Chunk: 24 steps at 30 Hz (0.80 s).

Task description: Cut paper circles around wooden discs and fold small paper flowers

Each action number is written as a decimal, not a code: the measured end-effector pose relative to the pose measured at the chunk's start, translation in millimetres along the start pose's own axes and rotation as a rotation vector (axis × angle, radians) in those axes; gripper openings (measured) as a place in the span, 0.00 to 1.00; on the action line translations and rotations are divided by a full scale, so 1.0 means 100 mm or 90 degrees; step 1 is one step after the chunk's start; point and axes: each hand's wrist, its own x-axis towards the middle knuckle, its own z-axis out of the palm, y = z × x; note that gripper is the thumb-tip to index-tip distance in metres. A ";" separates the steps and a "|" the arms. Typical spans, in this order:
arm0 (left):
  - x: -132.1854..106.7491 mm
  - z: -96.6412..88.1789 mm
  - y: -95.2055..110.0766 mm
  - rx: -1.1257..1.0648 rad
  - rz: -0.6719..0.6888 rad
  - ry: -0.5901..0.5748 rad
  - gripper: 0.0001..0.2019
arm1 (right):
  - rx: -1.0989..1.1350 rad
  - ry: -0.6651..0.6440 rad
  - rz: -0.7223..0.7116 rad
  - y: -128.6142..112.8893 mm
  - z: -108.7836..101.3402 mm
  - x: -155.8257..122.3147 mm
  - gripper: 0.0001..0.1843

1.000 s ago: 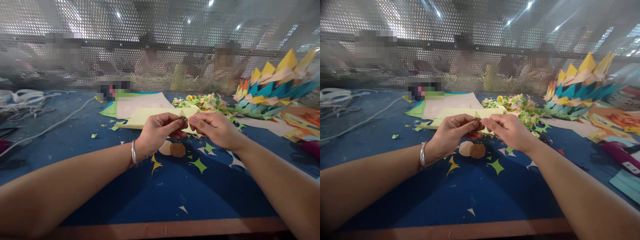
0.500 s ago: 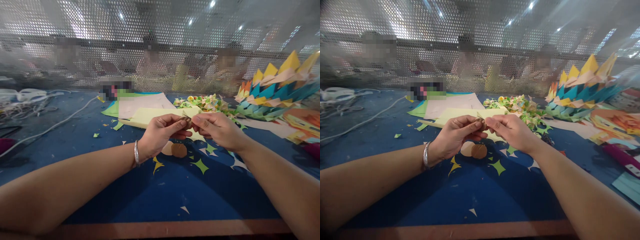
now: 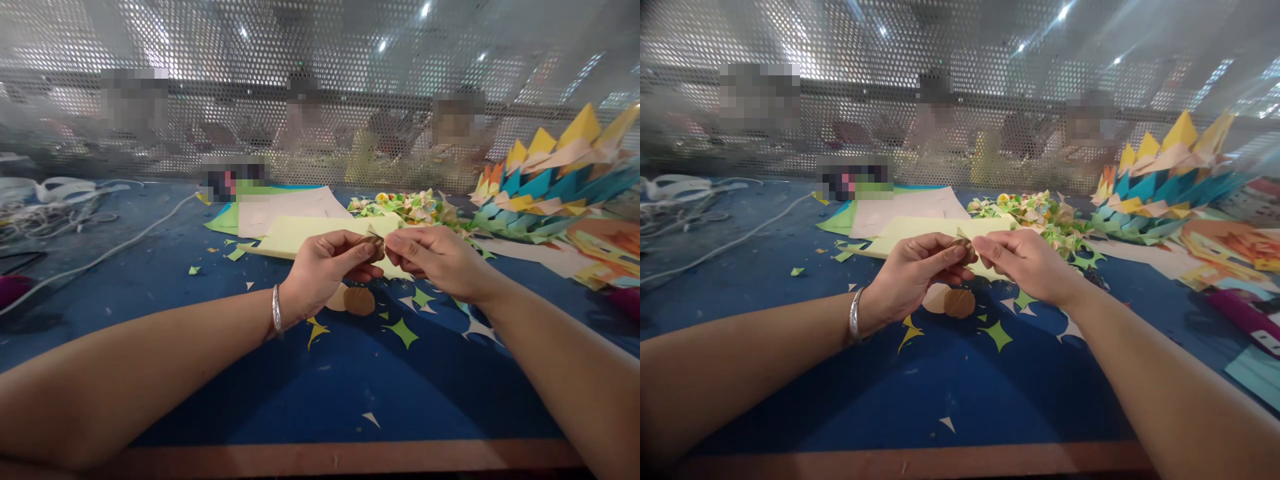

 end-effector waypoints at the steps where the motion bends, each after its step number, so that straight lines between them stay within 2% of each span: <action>1: 0.00 -0.01 0.00 0.021 0.008 0.004 0.06 | -0.012 -0.001 -0.003 -0.01 -0.01 0.00 0.28; 8: 0.04 -0.07 0.01 0.126 0.079 0.022 0.06 | -0.084 0.001 -0.044 -0.03 -0.04 -0.01 0.28; 24: 0.06 -0.08 0.08 0.248 0.074 0.028 0.05 | -0.220 0.010 -0.044 -0.06 -0.06 -0.01 0.29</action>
